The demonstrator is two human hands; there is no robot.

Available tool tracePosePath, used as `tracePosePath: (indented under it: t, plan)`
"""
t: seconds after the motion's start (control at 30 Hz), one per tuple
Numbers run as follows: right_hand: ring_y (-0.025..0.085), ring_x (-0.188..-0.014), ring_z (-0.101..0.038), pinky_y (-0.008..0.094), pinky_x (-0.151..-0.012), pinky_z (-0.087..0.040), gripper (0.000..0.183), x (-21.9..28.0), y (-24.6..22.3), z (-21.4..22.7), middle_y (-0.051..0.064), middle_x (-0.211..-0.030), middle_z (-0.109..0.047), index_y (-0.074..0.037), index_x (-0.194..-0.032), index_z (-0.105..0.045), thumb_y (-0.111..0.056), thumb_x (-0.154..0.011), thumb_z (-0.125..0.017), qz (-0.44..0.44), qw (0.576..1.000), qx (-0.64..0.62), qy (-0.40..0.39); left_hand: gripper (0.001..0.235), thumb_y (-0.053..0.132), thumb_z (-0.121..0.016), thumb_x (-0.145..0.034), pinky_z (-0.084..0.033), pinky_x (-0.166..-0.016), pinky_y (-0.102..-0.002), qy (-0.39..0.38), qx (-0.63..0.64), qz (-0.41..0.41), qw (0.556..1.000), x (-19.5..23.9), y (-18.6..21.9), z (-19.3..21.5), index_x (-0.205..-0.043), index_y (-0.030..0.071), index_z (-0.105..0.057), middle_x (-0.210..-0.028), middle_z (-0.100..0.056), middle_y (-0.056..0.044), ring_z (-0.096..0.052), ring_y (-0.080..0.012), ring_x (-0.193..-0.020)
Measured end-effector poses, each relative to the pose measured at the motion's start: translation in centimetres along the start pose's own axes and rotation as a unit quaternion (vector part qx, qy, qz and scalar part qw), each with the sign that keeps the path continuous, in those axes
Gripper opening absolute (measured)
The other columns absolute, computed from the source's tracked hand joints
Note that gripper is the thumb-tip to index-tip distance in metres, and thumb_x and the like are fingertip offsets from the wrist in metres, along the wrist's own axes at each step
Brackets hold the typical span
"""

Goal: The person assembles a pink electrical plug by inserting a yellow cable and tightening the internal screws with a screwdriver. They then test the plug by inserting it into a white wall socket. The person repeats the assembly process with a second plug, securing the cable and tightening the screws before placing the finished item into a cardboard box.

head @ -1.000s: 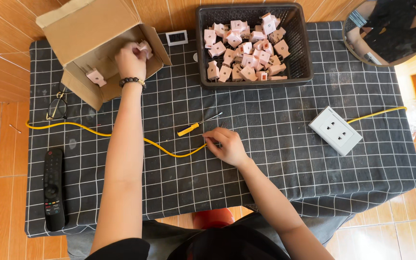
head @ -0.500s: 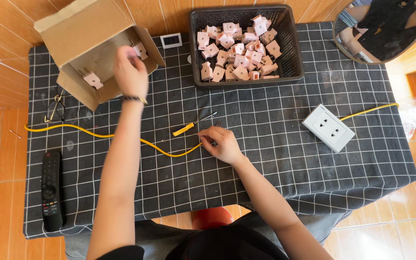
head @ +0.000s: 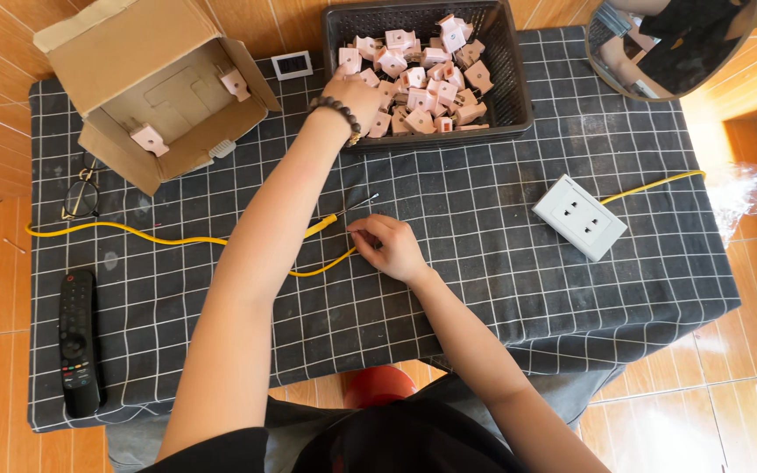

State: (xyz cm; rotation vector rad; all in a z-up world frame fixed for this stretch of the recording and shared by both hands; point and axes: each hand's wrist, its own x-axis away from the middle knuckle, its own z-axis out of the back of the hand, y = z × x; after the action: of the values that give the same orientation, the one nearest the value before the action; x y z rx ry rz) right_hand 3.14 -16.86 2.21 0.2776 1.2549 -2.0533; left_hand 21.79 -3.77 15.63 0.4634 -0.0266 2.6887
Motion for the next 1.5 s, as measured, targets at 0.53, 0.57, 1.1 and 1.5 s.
tracePosePath:
  t: [0.53,0.57,1.1,1.5]
  plan:
    - [0.015,-0.085,-0.069,0.025,-0.073,-0.061,0.035,0.3,2.5,0.6,0.007,-0.108,-0.070,0.001,-0.135,-0.064,-0.009,-0.102,-0.069,-0.190,0.887,-0.412,0.086,0.013,0.015,-0.074,-0.099,-0.052,-0.060,-0.025,0.416,0.297,-0.053,0.858,11.7,0.0,-3.2,-0.110,0.009,-0.070,-0.089,-0.071,-0.002,-0.062,-0.0126,-0.072]
    - [0.015,-0.085,-0.069,0.025,-0.073,-0.061,0.035,0.1,2.7,0.6,0.007,-0.108,-0.070,0.001,-0.135,-0.064,-0.009,-0.102,-0.069,-0.189,0.887,-0.411,0.087,0.013,0.015,-0.074,-0.099,-0.052,-0.060,-0.025,0.416,0.298,-0.055,0.857,12.6,0.5,-5.0,-0.110,0.009,-0.070,-0.089,-0.071,-0.002,-0.062,-0.0126,-0.072]
    - [0.036,-0.110,-0.074,0.043,-0.088,-0.068,0.037,-0.1,2.0,0.6,0.030,-0.130,-0.068,0.006,-0.138,-0.057,-0.011,-0.105,-0.059,-0.228,0.750,-0.600,0.160,0.033,0.016,-0.082,-0.088,-0.058,-0.094,-0.040,0.254,0.402,-0.017,0.879,16.8,-0.3,-18.0,-0.120,0.013,-0.074,-0.117,-0.072,-0.011,-0.068,-0.0321,-0.113]
    - [0.040,-0.116,-0.071,0.034,-0.087,-0.068,0.041,-0.2,4.0,1.7,0.035,-0.139,-0.060,0.006,-0.143,-0.052,-0.015,-0.108,-0.051,-0.214,0.705,-0.646,0.199,0.032,0.003,-0.048,-0.106,-0.057,-0.087,-0.046,0.316,0.418,-0.043,0.851,17.8,-2.6,-20.1,-0.132,0.008,-0.066,-0.093,-0.072,-0.016,-0.070,-0.0361,-0.094]
